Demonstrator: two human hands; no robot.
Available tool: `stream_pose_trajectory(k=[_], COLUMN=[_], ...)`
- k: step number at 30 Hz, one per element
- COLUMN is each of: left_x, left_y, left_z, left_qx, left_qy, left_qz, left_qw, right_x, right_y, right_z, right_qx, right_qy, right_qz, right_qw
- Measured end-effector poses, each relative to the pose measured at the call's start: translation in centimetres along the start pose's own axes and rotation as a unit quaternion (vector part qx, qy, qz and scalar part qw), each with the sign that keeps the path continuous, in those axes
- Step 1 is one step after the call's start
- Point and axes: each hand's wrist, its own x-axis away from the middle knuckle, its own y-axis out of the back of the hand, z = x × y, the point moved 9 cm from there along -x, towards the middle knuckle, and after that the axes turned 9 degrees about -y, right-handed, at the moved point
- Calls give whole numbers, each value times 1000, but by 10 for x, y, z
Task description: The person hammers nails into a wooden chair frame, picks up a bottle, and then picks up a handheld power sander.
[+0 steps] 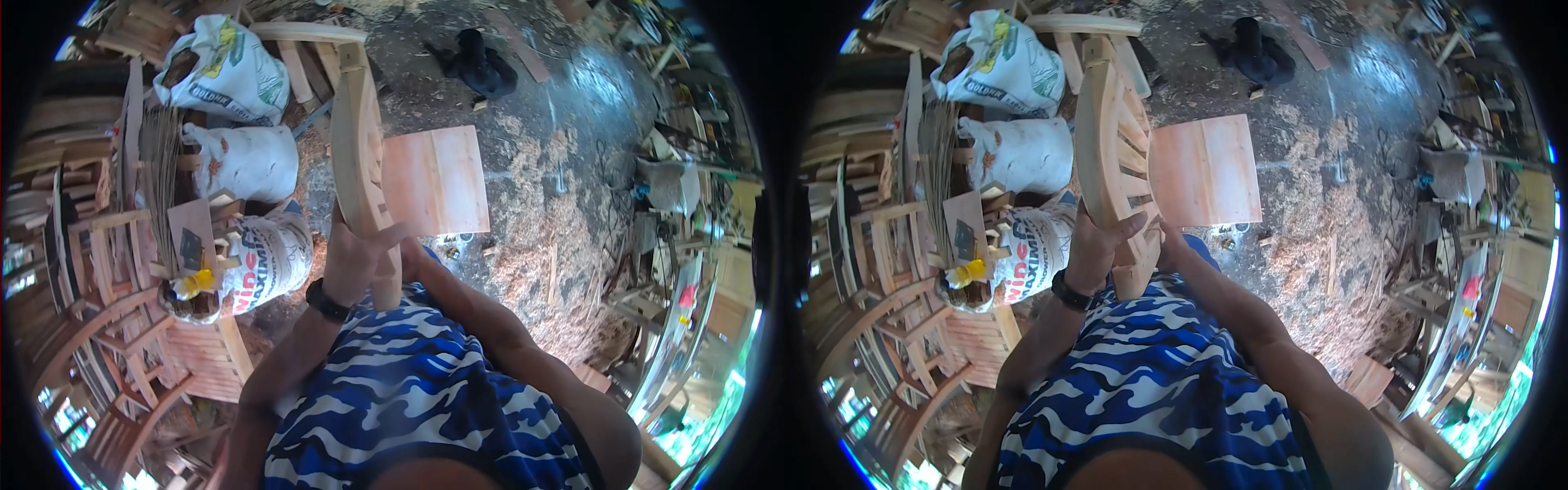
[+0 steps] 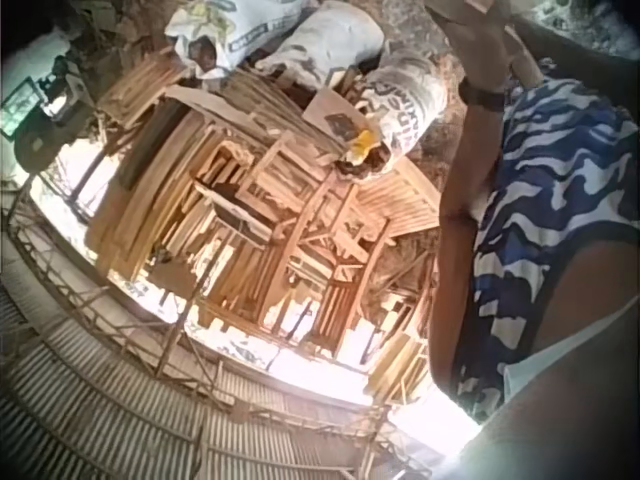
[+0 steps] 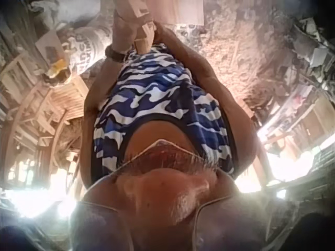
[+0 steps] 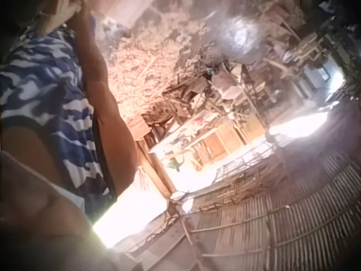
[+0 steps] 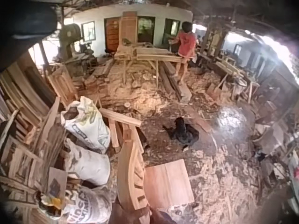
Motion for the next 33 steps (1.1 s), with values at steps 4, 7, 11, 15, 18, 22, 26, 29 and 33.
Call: stream_pose_trajectory(k=[4, 7, 11, 15, 18, 22, 26, 29, 33], left_x=[2, 7, 5, -2, 8, -1, -20, -36, -38], left_y=[9, 15, 12, 5, 10, 15, 17, -1, -8], left_z=[-9, -14, -20, -22, -8, -7, -20, -34, -18], left_qx=[-58, -74, -280, -108, -96, -88, -121, -53, -35], left_qy=[-52, -6, -86, -53, -8, 42, 43, 50, 45], left_qz=[-45, -97, -97, -104, -119, -142, -119, -101, -96], left_qw=[996, 992, 951, 987, 988, 985, 985, 992, 994], right_x=[-13, -5, 4, 15, 17, 18, 4, 0, -23], right_y=[-5, -9, -3, 3, 3, 12, 19, 26, 32], right_z=[-16, -40, -41, -57, -62, -101, -91, -103, -71], right_qx=[-301, -475, -430, -495, -512, -518, -524, -535, -460], right_qy=[-228, -344, -423, -493, -523, -526, -494, -478, -384], right_qz=[9, -11, -77, -114, -95, -70, -105, -125, -123], right_qw=[926, 810, 794, 706, 675, 671, 686, 685, 791])
